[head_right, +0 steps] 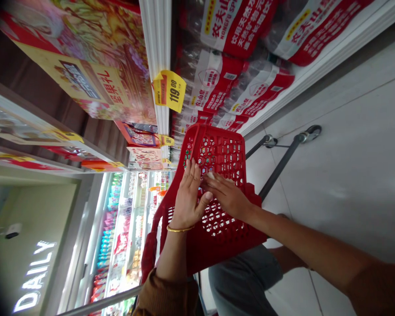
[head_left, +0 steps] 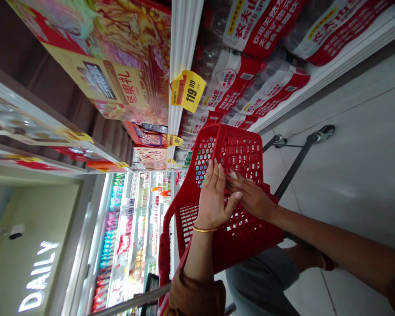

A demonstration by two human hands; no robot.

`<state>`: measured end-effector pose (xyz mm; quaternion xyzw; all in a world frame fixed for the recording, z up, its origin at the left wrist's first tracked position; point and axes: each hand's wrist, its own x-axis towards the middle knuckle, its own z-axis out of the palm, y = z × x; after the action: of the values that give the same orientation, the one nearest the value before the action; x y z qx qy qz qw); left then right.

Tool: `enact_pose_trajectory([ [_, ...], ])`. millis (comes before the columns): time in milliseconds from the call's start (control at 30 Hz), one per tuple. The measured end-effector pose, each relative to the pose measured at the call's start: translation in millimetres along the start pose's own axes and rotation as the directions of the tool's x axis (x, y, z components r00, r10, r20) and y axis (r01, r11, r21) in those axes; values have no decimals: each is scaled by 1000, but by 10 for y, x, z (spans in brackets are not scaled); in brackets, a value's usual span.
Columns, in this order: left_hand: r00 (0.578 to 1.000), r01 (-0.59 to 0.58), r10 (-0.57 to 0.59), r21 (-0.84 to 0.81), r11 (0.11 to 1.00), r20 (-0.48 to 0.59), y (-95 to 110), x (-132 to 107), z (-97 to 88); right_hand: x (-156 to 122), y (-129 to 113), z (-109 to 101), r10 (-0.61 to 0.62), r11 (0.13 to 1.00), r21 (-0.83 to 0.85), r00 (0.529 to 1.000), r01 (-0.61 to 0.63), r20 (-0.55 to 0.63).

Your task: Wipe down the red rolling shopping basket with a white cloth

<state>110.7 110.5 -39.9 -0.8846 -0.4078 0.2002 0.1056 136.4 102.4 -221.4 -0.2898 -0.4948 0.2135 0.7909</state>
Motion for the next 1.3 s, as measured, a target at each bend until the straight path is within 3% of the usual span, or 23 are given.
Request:
enact_pose_trajectory([
  [67,1000,11,-10,19,1000,-15,9,1,17,161,47,-82,9,1000,12,996,-8,-91],
  [167,999,21,-20,18,1000,-38,22,3,30,568,164,-213,106,991,-52,960,-124,-261],
  [333,998,34,-35,-21,999,-45,28,-2,20,1059,396,-286,55,986,-146,984,-80,-169],
  [700,999,35,-37,-60,998,-30,16,-30,-7,893,286,-190,20,984,-175,1000,-21,-8],
  [1000,999,31,-34,-88,996,-38,-19,-43,-8,823,88,-212,-73,971,-211,984,107,165],
  [1167,980,194,-193,-15,981,41,-28,-383,-112,801,90,-205,-120,966,-203,973,160,196],
  [1300,948,308,-301,-65,949,104,-10,-728,-135,727,48,-134,-146,966,-179,966,185,212],
])
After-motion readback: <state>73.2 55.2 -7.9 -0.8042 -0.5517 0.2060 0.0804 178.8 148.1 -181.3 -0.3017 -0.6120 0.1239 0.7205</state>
